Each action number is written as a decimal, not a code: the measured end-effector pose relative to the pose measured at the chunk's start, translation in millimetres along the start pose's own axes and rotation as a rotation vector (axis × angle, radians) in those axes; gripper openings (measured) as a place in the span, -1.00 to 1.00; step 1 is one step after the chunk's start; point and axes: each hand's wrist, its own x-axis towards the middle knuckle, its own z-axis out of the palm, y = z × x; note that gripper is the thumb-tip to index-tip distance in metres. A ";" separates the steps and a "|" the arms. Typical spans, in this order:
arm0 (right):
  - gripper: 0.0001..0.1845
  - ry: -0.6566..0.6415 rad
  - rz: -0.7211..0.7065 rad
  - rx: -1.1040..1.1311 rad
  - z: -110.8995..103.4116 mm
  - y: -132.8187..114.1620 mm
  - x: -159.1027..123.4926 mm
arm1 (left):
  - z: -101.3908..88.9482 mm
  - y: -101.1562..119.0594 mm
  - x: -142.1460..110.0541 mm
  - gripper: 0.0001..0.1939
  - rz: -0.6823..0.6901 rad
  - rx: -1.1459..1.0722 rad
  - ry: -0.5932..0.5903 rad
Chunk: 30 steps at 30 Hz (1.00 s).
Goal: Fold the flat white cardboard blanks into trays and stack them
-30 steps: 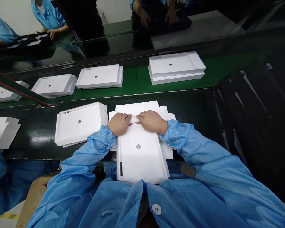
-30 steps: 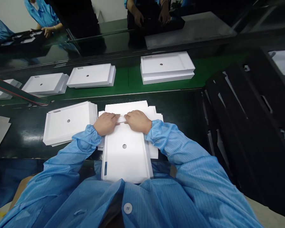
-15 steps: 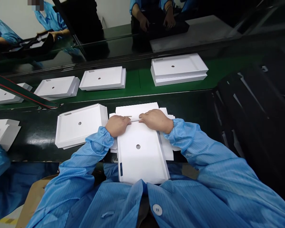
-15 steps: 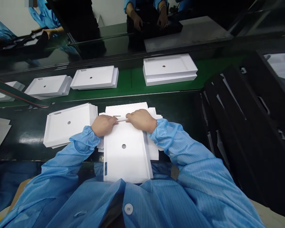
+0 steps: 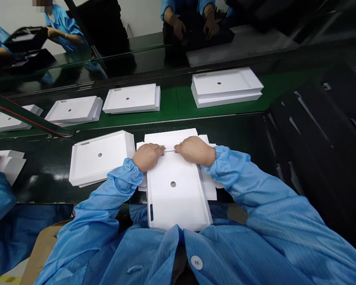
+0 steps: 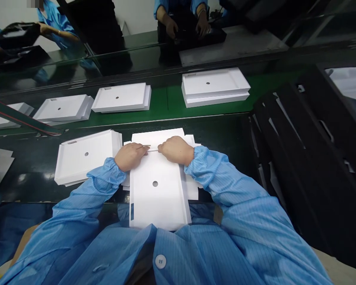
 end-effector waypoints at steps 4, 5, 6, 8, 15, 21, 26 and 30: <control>-0.61 -0.014 0.025 0.025 -2.8 -2.1 -1.4 | -4.3 1.2 0.4 -0.63 -0.015 -0.003 -0.045; -0.61 -0.008 0.038 0.037 -3.3 -2.5 -2.3 | -5.3 1.2 0.1 -0.63 -0.019 -0.013 -0.048; -0.61 -0.001 0.059 0.057 -3.7 -2.4 -3.5 | -6.2 1.1 -0.4 -0.64 -0.020 -0.028 -0.043; -0.58 0.016 0.121 0.130 -5.0 -0.4 -6.6 | -7.4 0.0 -2.2 -0.65 -0.021 -0.066 -0.018; -0.77 0.022 0.263 0.616 -7.3 12.1 -15.9 | -9.3 -6.7 -10.1 -0.65 -0.039 -0.206 0.057; -0.75 0.147 0.338 0.612 0.6 2.4 -13.5 | -12.1 -4.9 -8.1 -0.59 -0.102 -0.201 0.061; -0.71 0.132 0.312 0.485 1.1 2.4 -10.0 | -12.1 -5.6 -7.7 -0.48 -0.097 -0.175 0.054; -0.68 0.133 0.277 0.503 -0.5 8.4 -7.3 | -14.2 -8.9 -5.1 -0.51 -0.121 -0.185 0.047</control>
